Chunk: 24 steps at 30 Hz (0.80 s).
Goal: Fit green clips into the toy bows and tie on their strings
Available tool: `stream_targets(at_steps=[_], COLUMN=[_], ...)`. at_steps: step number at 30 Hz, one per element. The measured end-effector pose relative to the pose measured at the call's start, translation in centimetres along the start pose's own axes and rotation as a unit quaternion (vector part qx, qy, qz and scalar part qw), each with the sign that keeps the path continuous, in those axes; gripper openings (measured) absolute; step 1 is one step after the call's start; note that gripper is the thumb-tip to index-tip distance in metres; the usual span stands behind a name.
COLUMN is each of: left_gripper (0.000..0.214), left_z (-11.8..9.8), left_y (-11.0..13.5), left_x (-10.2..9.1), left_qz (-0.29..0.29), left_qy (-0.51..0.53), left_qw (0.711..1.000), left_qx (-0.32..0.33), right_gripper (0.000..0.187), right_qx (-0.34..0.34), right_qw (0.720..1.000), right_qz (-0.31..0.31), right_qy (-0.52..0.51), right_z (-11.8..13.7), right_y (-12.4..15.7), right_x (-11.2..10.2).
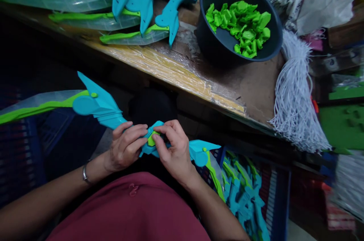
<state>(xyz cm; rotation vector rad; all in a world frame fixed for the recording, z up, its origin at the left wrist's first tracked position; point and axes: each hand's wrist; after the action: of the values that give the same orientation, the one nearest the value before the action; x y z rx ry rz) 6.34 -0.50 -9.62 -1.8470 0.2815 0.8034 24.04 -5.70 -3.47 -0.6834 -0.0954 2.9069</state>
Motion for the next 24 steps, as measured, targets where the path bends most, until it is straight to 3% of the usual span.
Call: stream_targets(at_steps=[6, 11, 15, 19, 24], left_gripper=[0.012, 0.013, 0.017, 0.017, 0.017], left_z=[0.3, 0.6, 0.7, 0.5, 0.0], left_y=[-1.4, -1.8, -1.1, -0.7, -1.0], left_x=[-0.4, -0.5, -0.2, -0.2, -0.4], left_qz=[0.002, 0.009, 0.024, 0.030, 0.021], left_qy=[-0.013, 0.006, 0.024, 0.027, 0.005], left_qw=[0.999, 0.996, 0.998, 0.999, 0.999], left_qx=[0.049, 0.084, 0.051, 0.035, 0.041], right_gripper=[0.040, 0.027, 0.025, 0.020, 0.010], right_qx=[0.069, 0.091, 0.089, 0.045, -0.013], right_qw=[0.997, 0.996, 0.996, 0.998, 0.999], right_qz=[-0.007, -0.015, -0.011, -0.042, -0.033], right_qy=[-0.022, 0.002, 0.008, 0.014, 0.026], right_z=[-0.5, -0.8, -0.7, -0.6, -1.2], right_y=[0.2, -0.2, -0.6, -0.5, 0.3], right_x=[0.1, 0.1, 0.3, 0.6, 0.3])
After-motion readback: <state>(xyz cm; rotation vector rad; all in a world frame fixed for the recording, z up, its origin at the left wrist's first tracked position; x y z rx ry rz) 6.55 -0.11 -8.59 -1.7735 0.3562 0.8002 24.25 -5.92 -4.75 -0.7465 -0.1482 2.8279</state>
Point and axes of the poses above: each hand's wrist, its own y-axis away from the middle knuckle, its own x-axis out of the palm, z = x × y, and after that the axes turned 2 degrees about -y, right-handed
